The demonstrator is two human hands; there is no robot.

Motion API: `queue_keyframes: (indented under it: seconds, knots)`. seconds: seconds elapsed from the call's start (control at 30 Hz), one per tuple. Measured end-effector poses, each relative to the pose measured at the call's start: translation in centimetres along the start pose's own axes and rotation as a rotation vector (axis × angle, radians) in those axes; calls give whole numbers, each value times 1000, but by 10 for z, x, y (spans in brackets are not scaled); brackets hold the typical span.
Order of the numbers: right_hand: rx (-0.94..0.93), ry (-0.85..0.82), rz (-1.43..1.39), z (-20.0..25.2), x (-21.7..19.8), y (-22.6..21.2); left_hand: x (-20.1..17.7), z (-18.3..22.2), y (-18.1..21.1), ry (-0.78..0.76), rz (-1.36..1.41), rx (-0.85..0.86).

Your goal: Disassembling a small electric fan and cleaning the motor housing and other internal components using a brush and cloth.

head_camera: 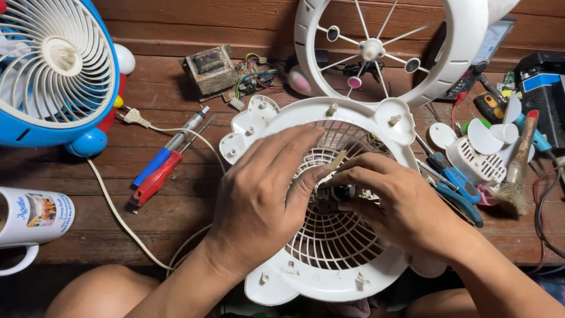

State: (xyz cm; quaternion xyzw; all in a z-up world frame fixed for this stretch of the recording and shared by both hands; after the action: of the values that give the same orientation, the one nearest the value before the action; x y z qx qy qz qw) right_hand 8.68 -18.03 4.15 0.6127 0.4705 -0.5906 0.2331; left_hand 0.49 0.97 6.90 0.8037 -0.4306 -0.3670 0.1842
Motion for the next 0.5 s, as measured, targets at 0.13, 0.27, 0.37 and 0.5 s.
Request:
queue_keyframes:
  seconds: [0.13, 0.27, 0.37, 0.5]
  knots:
    - [6, -41, 27, -4, 8, -2, -12, 1, -13, 86, -91, 23]
    - [-5, -66, 117, -7, 18, -3, -15, 8, -32, 168, -126, -133]
    - [-17, -45, 154, -9, 20, -3, -12, 13, -44, 188, -88, -201]
    - [-37, -45, 135, -15, 18, -9, -9, 16, -48, 153, -75, -240]
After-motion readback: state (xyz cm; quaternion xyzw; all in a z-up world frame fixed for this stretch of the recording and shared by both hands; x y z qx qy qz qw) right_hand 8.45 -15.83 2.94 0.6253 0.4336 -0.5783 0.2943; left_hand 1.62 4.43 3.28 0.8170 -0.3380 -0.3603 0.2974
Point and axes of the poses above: each hand's wrist, its own z-axis away from the middle knuckle, its own x-axis out of the palm, y = z × x, the point moved 3 cm from there along -z, towards the middle knuckle, and after that the axes turned 14 degrees about z, right-handed, at the moved point
